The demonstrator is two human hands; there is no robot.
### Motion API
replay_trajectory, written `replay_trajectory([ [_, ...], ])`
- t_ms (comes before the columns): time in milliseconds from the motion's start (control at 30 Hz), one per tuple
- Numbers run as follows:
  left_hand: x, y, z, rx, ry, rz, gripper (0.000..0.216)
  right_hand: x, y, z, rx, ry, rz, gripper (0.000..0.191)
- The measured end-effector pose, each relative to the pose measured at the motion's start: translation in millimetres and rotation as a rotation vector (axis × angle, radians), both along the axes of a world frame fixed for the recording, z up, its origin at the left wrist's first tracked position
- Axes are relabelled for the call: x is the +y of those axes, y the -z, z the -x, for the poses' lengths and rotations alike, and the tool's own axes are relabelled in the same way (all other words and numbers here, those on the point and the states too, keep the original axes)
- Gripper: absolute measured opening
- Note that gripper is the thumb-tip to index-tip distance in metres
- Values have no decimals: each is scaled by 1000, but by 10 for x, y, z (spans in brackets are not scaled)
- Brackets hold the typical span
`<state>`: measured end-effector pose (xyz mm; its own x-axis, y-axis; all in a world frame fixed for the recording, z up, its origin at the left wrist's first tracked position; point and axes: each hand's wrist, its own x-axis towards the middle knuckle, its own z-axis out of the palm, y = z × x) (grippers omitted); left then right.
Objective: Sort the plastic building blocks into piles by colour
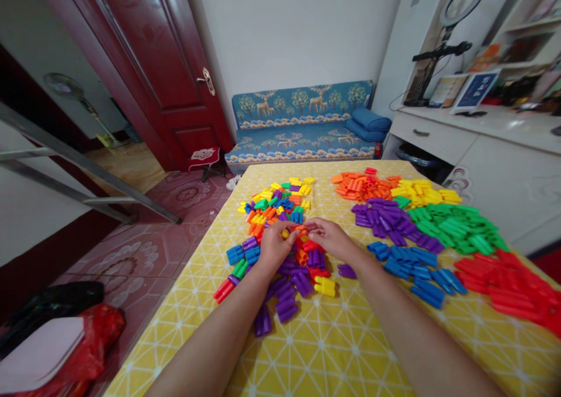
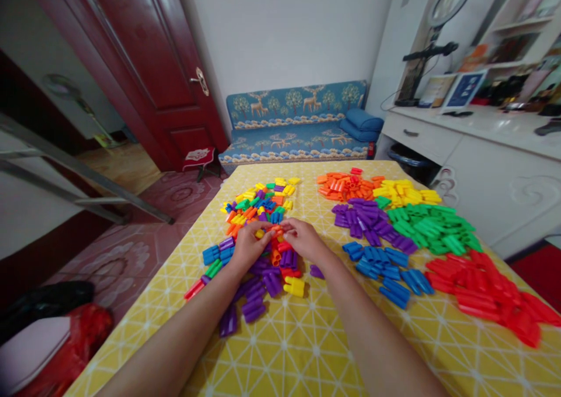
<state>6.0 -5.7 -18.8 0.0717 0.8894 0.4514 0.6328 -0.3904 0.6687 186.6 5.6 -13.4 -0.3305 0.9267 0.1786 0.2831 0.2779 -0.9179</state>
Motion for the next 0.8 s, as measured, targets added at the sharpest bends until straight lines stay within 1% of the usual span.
replay_trajectory([
  [67, 5, 7, 1, 15, -10, -3, 14, 7, -77, -131, -99, -16, -9, 31],
  [133, 5, 5, 0, 25, -17, -2, 14, -18, -139, -238, -226, -71, -14, 35],
  [233, -5, -8, -6, 32, -23, 6, 14, -73, -181, -289, -411, -156, -15, 43],
  [300, -13, -15, -10, 31, -18, 6, 13, -96, -169, -240, -504, -133, -63, 41],
  [367, -19, -18, -13, 27, -12, 1, 13, -99, -128, -153, -545, -61, -140, 35],
  [467, -24, -20, -17, 11, -12, -6, 20, -76, -35, -34, -506, 81, -195, 29],
  [533, -30, -27, -20, 4, -6, -5, 26, -50, 30, 1, -448, 189, -166, 26],
  [633, -48, -45, -25, 38, 25, -3, 34, -5, 121, 4, -341, 321, -78, 24],
  [700, -64, -56, -28, 82, 46, -1, 40, 21, 174, 4, -248, 359, -21, 25],
  [800, -82, -66, -31, 143, 60, 8, 48, 35, 223, 31, -121, 348, 30, 27],
])
